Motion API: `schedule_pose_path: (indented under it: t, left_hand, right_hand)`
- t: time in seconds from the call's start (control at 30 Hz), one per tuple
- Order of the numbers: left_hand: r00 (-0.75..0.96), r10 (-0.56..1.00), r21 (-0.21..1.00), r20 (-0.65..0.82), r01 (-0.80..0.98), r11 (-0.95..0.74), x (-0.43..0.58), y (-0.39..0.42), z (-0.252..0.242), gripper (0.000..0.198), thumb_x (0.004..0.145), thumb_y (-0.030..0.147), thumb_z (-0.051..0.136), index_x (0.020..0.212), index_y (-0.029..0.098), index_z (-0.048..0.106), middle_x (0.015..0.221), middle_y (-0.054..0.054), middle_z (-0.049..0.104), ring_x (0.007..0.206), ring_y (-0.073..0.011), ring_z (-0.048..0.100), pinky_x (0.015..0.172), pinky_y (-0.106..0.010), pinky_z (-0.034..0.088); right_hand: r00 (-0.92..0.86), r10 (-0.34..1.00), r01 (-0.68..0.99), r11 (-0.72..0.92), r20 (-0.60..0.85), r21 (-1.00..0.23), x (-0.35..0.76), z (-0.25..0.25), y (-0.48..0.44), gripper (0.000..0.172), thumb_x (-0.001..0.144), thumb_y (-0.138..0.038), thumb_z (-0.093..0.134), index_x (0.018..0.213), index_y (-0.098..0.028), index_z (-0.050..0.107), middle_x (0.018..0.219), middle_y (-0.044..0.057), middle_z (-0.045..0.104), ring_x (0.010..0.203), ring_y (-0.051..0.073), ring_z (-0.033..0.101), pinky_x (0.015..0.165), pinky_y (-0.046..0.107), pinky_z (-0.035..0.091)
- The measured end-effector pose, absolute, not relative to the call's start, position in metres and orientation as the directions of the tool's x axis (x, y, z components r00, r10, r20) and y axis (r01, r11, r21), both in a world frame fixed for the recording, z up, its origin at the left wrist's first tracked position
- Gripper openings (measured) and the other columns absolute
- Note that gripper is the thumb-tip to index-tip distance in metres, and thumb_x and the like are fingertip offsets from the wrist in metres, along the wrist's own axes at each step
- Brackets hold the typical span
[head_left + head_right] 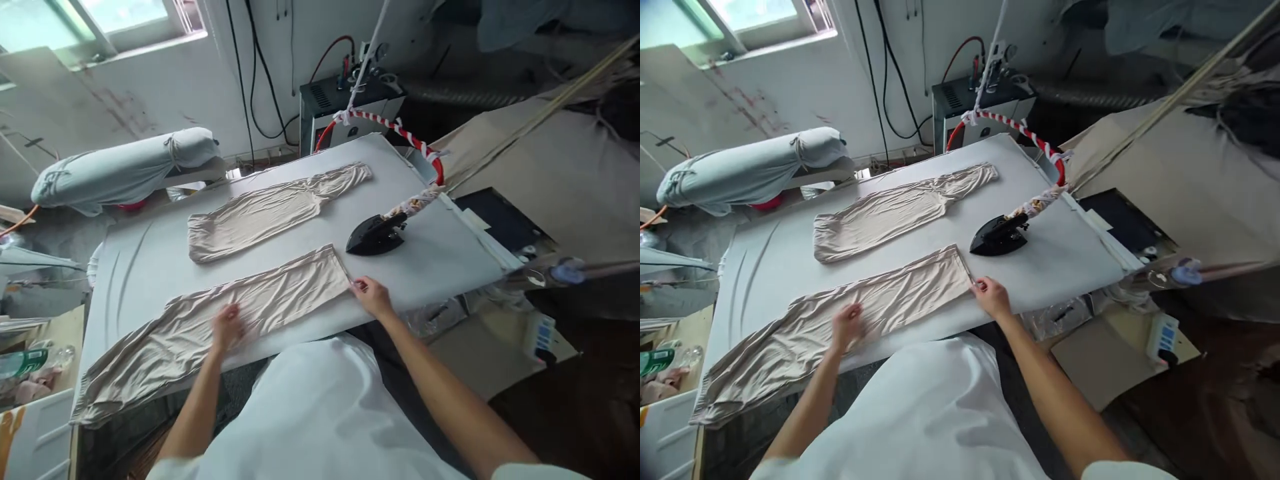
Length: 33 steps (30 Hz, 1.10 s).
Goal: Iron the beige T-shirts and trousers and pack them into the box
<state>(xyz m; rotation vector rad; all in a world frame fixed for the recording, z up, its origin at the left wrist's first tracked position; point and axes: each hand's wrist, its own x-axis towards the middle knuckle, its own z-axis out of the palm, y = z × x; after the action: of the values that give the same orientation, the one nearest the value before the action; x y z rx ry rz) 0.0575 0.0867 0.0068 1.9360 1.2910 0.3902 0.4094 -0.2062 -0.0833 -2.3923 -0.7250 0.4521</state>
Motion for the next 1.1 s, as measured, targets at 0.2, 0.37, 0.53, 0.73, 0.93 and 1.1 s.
schedule_pose_path:
  t: [0.2, 0.37, 0.53, 0.73, 0.93, 1.1]
  left_hand:
    - [0.838, 0.502, 0.716, -0.216, 0.485, -0.502, 0.313, 0.055, -0.034, 0.025, 0.092, 0.008, 0.069, 0.110, 0.019, 0.082, 0.102, -0.006, 0.083, 0.090, -0.0195, 0.077, 0.092, -0.031, 0.059]
    - [0.824, 0.499, 0.591, -0.270, 0.551, -0.589, 0.396, 0.053, -0.040, 0.029, 0.077, 0.002, 0.077, 0.102, 0.016, 0.077, 0.093, -0.006, 0.075, 0.081, -0.0185, 0.068, 0.090, -0.033, 0.058]
    - [0.772, 0.544, 0.474, -0.329, 0.633, -0.612, 0.391, 0.049, -0.040, 0.022, 0.084, 0.008, 0.078, 0.102, 0.018, 0.071, 0.101, -0.006, 0.070, 0.080, -0.0164, 0.065, 0.089, -0.033, 0.058]
    - [0.705, 0.618, 0.486, -0.348, 0.699, -0.524, 0.391, 0.040, -0.042, 0.044, 0.087, 0.008, 0.079, 0.127, 0.023, 0.066, 0.113, -0.006, 0.067, 0.077, -0.0132, 0.065, 0.089, -0.032, 0.059]
    - [0.699, 0.618, 0.481, -0.361, 0.707, -0.518, 0.393, 0.039, -0.035, 0.035, 0.086, 0.007, 0.080, 0.111, 0.022, 0.061, 0.111, -0.006, 0.066, 0.082, -0.0156, 0.064, 0.086, -0.031, 0.056]
    - [0.719, 0.625, 0.432, -0.305, 0.689, -0.582, 0.389, 0.036, -0.040, 0.026, 0.087, 0.009, 0.076, 0.095, 0.022, 0.055, 0.100, -0.005, 0.066, 0.085, -0.0188, 0.062, 0.085, -0.032, 0.052]
  right_hand:
    - [0.687, 0.674, 0.382, -0.653, -0.272, -0.654, 0.402, -0.066, -0.182, 0.025, 0.094, -0.035, 0.075, 0.116, -0.022, 0.076, 0.091, 0.003, 0.077, 0.088, 0.021, 0.072, 0.084, 0.029, 0.049]
    - [0.561, 0.739, 0.326, -0.612, -0.373, -0.720, 0.426, -0.066, -0.183, 0.031, 0.096, -0.033, 0.078, 0.125, -0.024, 0.075, 0.092, 0.001, 0.079, 0.085, 0.018, 0.073, 0.078, 0.025, 0.048]
    - [0.378, 0.799, 0.294, -0.582, -0.467, -0.758, 0.431, -0.068, -0.184, 0.013, 0.097, -0.034, 0.078, 0.102, -0.022, 0.081, 0.095, 0.005, 0.080, 0.091, 0.021, 0.074, 0.077, 0.026, 0.047]
    - [0.316, 0.844, 0.399, -0.533, -0.434, -0.746, 0.441, -0.060, -0.211, 0.019, 0.106, -0.035, 0.068, 0.107, -0.021, 0.080, 0.119, 0.011, 0.077, 0.103, 0.023, 0.073, 0.086, 0.028, 0.050]
    - [0.308, 0.830, 0.513, -0.557, -0.465, -0.653, 0.452, -0.059, -0.196, 0.022, 0.109, -0.030, 0.061, 0.110, -0.016, 0.078, 0.109, 0.015, 0.079, 0.100, 0.026, 0.075, 0.084, 0.030, 0.049]
    - [0.323, 0.808, 0.487, -0.589, -0.494, -0.645, 0.444, -0.060, -0.208, 0.018, 0.105, -0.024, 0.062, 0.102, -0.018, 0.079, 0.100, 0.011, 0.080, 0.093, 0.024, 0.075, 0.080, 0.029, 0.046]
